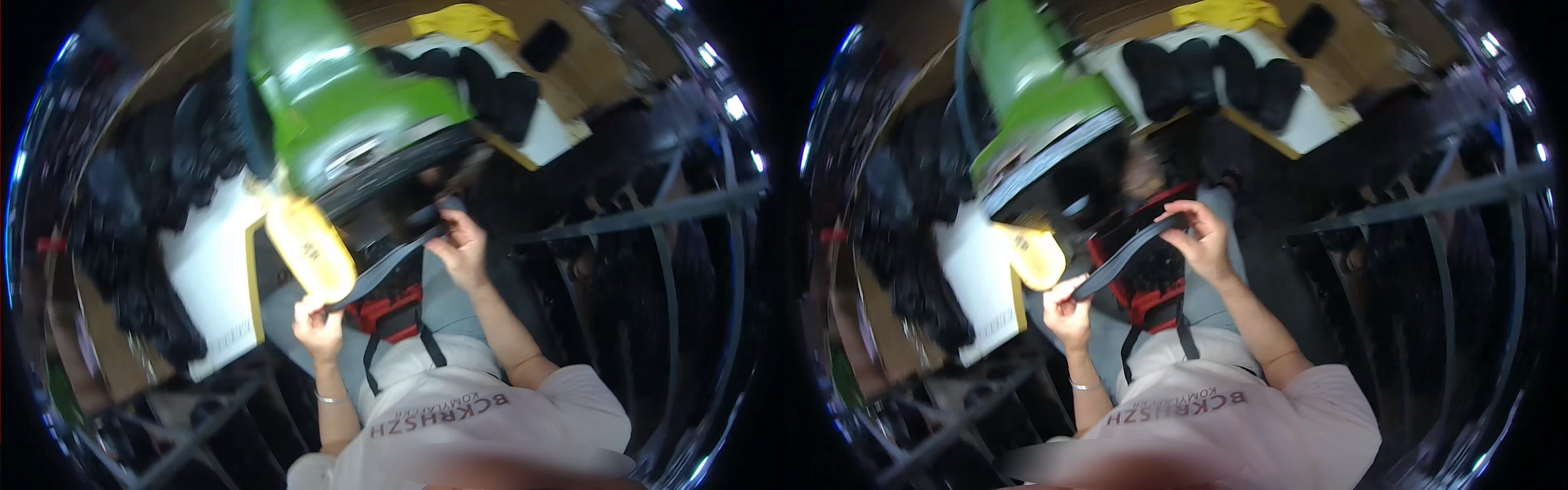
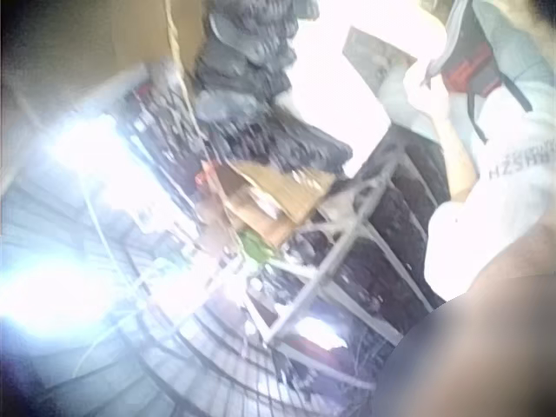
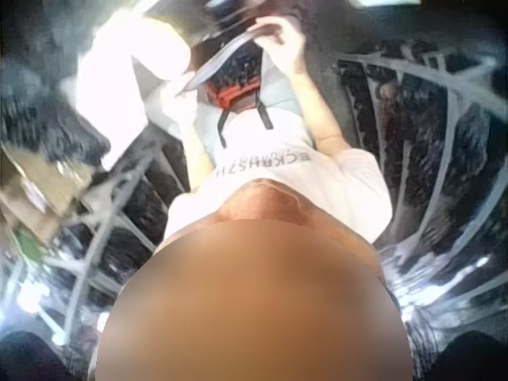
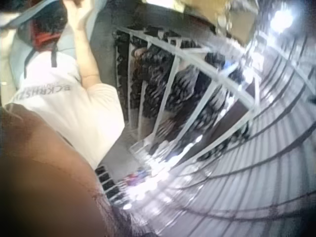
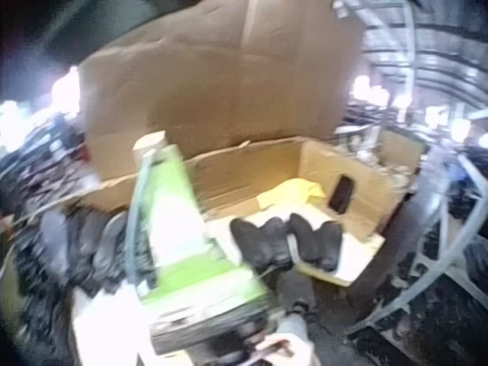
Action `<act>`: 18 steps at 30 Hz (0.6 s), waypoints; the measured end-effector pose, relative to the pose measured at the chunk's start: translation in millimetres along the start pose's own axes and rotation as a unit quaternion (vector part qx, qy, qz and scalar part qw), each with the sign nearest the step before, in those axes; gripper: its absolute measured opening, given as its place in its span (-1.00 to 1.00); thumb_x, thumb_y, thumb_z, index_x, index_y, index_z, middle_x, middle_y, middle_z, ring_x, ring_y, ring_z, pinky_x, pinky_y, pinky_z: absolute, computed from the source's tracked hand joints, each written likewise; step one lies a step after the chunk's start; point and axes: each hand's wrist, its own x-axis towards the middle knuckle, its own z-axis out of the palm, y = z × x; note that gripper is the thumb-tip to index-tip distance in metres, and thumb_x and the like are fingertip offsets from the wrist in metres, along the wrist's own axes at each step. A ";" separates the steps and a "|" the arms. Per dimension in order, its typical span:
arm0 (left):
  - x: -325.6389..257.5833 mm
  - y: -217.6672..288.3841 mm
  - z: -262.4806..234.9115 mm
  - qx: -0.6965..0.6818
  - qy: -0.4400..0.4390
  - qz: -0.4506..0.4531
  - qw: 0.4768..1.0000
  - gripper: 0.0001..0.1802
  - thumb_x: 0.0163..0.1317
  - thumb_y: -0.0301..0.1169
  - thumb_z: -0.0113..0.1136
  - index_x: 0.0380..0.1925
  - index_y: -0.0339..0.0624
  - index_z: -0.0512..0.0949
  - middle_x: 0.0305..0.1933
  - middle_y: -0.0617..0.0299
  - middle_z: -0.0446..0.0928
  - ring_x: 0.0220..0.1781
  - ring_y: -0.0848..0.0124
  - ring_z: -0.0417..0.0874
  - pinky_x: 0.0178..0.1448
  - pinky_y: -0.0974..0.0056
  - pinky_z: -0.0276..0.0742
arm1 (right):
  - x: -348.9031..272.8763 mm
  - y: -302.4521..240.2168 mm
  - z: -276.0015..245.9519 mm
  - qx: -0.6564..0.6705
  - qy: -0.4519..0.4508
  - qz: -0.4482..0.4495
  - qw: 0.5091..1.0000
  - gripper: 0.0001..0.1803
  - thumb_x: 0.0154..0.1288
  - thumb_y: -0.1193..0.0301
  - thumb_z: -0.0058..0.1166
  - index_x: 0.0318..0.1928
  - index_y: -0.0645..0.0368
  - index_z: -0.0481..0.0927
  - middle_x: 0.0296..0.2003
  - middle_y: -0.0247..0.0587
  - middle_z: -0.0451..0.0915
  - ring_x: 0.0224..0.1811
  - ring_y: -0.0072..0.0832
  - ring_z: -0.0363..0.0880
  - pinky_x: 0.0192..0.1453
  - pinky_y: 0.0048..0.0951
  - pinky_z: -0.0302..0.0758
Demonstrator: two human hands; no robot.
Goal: The worker is using an industrial trimming machine to finish the edges of shoe soles and uppers.
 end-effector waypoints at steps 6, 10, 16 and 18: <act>10.5 36.1 112.8 -0.084 -0.133 -0.182 0.971 -0.73 0.11 -0.64 0.22 -0.23 -0.25 0.37 -0.30 0.25 0.44 -0.27 0.56 0.51 -0.23 0.50 0.47 | -24.7 25.0 1.9 0.074 0.150 0.007 0.986 -0.54 0.29 0.46 0.06 0.14 0.28 0.25 -0.02 -0.27 0.45 -0.01 -0.60 0.42 0.09 -0.51 0.37; 10.0 43.5 131.2 -0.108 -0.286 -0.198 0.931 -0.80 0.24 -0.61 0.06 -0.13 -0.40 0.39 -0.12 0.01 0.53 -0.09 0.32 0.63 -0.04 0.29 0.61 | 43.1 -21.5 -67.7 0.021 0.196 -0.030 0.980 -0.67 0.35 0.36 0.00 0.04 0.26 0.38 -0.20 -0.32 0.54 -0.20 -0.64 0.46 -0.10 -0.52 0.42; 5.5 17.1 115.5 0.036 -0.264 -0.197 0.943 -0.89 0.22 -0.54 0.15 -0.27 -0.36 0.51 -0.27 0.15 0.60 -0.27 0.48 0.64 -0.19 0.41 0.60 | 207.9 -19.4 -180.6 -0.190 0.232 0.032 0.953 -0.60 0.23 0.22 0.09 -0.18 0.38 0.54 -0.26 -0.12 0.61 -0.16 -0.46 0.56 -0.03 -0.45 0.44; 16.7 12.7 96.0 0.112 -0.220 -0.160 0.956 -0.87 0.20 -0.52 0.18 -0.26 -0.33 0.53 -0.31 0.20 0.60 -0.34 0.53 0.60 -0.25 0.44 0.56 | 237.3 2.4 -188.8 -0.308 0.250 0.050 0.917 -0.54 0.17 0.16 0.11 -0.18 0.39 0.55 -0.24 -0.01 0.61 -0.14 -0.31 0.57 -0.03 -0.36 0.44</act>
